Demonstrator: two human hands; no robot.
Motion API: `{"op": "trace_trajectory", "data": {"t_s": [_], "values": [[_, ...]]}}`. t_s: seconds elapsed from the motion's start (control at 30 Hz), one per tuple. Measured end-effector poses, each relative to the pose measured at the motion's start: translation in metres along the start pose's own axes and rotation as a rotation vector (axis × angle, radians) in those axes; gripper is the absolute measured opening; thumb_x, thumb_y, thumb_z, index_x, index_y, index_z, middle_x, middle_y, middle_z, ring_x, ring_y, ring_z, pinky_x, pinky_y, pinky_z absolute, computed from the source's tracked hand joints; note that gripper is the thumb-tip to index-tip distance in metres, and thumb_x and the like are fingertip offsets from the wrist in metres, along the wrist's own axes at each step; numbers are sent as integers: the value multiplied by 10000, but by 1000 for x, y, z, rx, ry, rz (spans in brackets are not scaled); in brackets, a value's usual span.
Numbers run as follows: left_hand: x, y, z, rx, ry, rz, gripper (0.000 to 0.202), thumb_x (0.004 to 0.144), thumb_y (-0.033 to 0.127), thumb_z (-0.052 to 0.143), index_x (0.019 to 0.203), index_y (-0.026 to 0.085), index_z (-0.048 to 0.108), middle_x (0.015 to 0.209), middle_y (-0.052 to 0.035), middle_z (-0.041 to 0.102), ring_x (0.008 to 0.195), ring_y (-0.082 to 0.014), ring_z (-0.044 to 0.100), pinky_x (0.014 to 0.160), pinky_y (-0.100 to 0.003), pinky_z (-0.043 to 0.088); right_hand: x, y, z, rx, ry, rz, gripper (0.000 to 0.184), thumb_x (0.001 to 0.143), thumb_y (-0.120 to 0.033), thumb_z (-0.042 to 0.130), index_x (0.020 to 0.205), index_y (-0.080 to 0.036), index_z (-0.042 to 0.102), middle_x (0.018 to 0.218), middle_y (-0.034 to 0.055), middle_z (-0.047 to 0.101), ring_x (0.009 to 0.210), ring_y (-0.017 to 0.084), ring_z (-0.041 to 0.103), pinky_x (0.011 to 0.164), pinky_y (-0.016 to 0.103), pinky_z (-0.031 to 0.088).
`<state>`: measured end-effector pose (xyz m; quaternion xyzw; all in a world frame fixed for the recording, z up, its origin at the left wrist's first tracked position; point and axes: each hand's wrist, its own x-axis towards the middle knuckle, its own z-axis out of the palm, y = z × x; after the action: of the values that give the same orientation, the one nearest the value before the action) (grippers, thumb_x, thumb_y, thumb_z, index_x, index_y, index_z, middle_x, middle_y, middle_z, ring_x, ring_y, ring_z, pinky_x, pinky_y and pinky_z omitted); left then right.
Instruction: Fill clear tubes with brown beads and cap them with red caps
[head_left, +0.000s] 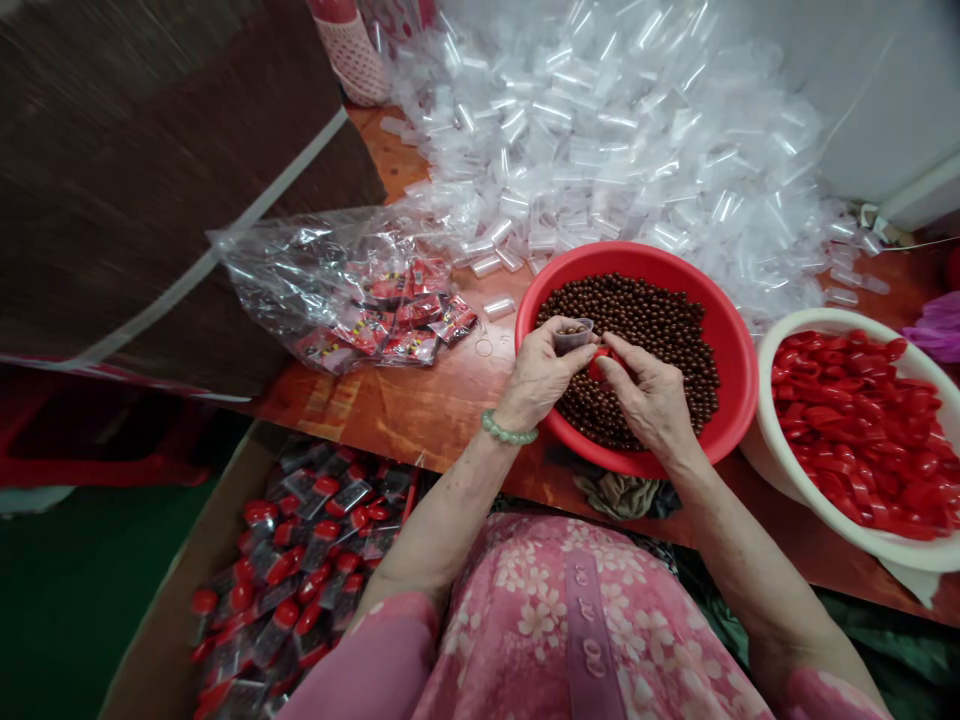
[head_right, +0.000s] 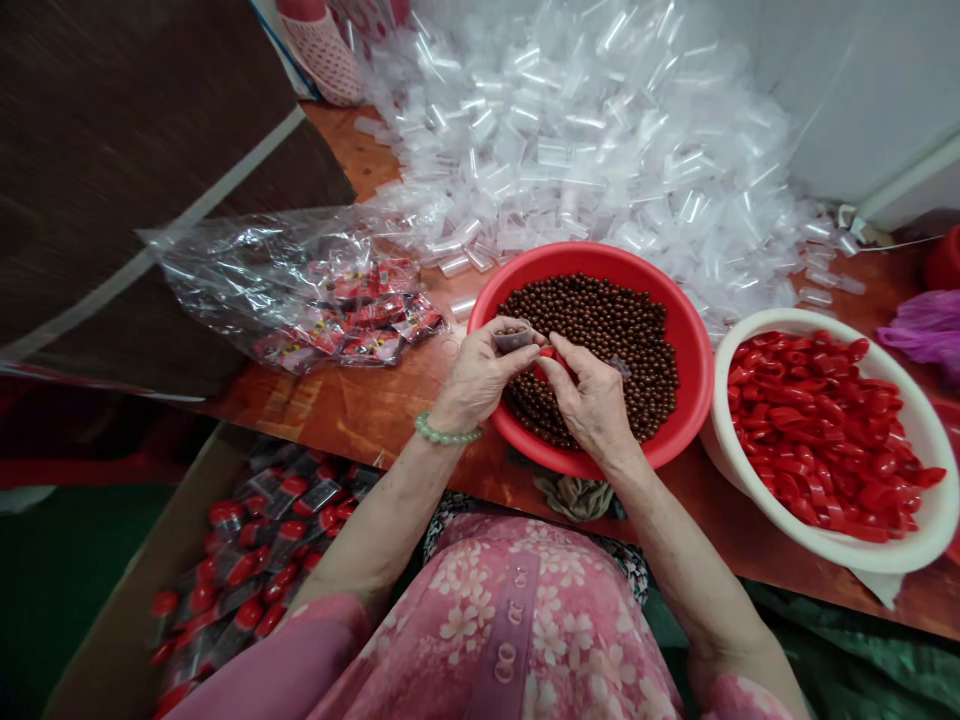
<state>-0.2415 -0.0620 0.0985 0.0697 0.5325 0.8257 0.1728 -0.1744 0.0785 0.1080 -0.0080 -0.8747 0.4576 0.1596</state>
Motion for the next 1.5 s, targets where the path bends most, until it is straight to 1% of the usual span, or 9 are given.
{"op": "trace_trajectory", "data": {"t_s": [0.2, 0.33, 0.4, 0.57, 0.77, 0.9, 1.13, 1.3, 1.5], "values": [[1, -2, 0, -4, 3, -38, 355, 650, 241, 868, 903, 167, 630, 842, 32, 655, 817, -97, 599, 807, -241, 480, 4, -2, 0, 189, -32, 122, 338, 886, -419, 722, 1157, -223, 772, 1202, 73, 803, 1114, 236, 756, 1072, 424, 568], [0, 1, 2, 21, 10, -13, 321, 658, 223, 871, 883, 162, 650, 868, 19, 678, 842, -106, 610, 839, -254, 489, 13, 5, -5, 376, -78, 254, 507, 771, -492, 825, 1159, -204, 671, 1004, 57, 802, 906, 188, 751, 848, 340, 602], [-1, 3, 3, 57, -2, -11, 281, 684, 219, 856, 872, 160, 655, 865, 14, 680, 841, -110, 612, 835, -258, 496, 17, 6, -9, 410, -49, 301, 486, 759, -503, 827, 1103, -209, 650, 904, 23, 768, 799, 156, 704, 754, 298, 567], [-1, 8, 6, 88, -86, -35, 259, 689, 208, 852, 838, 159, 646, 805, 23, 647, 774, -104, 572, 772, -253, 494, 24, -6, -8, 278, 14, 216, 325, 855, -536, 703, 888, -215, 663, 794, -16, 657, 739, 135, 576, 748, 299, 492], [-5, 12, 7, 130, -155, -60, 178, 727, 164, 789, 829, 160, 643, 806, 13, 660, 787, -113, 589, 809, -263, 503, 27, -14, -3, 264, 46, 216, 582, 858, -772, 615, 655, -241, 487, 603, -44, 441, 574, 116, 394, 576, 294, 378], [-6, 12, 8, 137, -156, -66, 177, 730, 158, 780, 841, 161, 642, 791, 18, 654, 758, -111, 582, 784, -261, 500, 28, -5, -1, 413, 78, 259, 570, 732, -747, 777, 764, -263, 479, 575, -85, 441, 489, 96, 398, 497, 269, 351], [-4, 9, 6, 235, -209, -71, 171, 734, 152, 766, 863, 161, 655, 813, 9, 672, 799, -119, 604, 854, -276, 484, 39, -8, -15, 469, 175, 285, 620, 712, -838, 716, 835, -281, 474, 572, -89, 371, 442, 91, 322, 434, 280, 253], [-4, 5, 4, 355, -288, -51, 156, 746, 182, 754, 878, 156, 675, 794, 12, 665, 767, -122, 579, 798, -275, 456, 53, -22, -24, 338, 58, 132, 572, 778, -810, 688, 828, -259, 543, 652, -54, 422, 525, 100, 343, 509, 295, 280], [-3, 1, 4, 322, -358, -57, 143, 719, 170, 758, 846, 153, 696, 840, -23, 712, 842, -179, 633, 818, -302, 503, 63, -35, -13, 153, -102, 57, 542, 827, -787, 654, 822, -250, 577, 653, -40, 472, 578, 117, 391, 570, 296, 335]]}}
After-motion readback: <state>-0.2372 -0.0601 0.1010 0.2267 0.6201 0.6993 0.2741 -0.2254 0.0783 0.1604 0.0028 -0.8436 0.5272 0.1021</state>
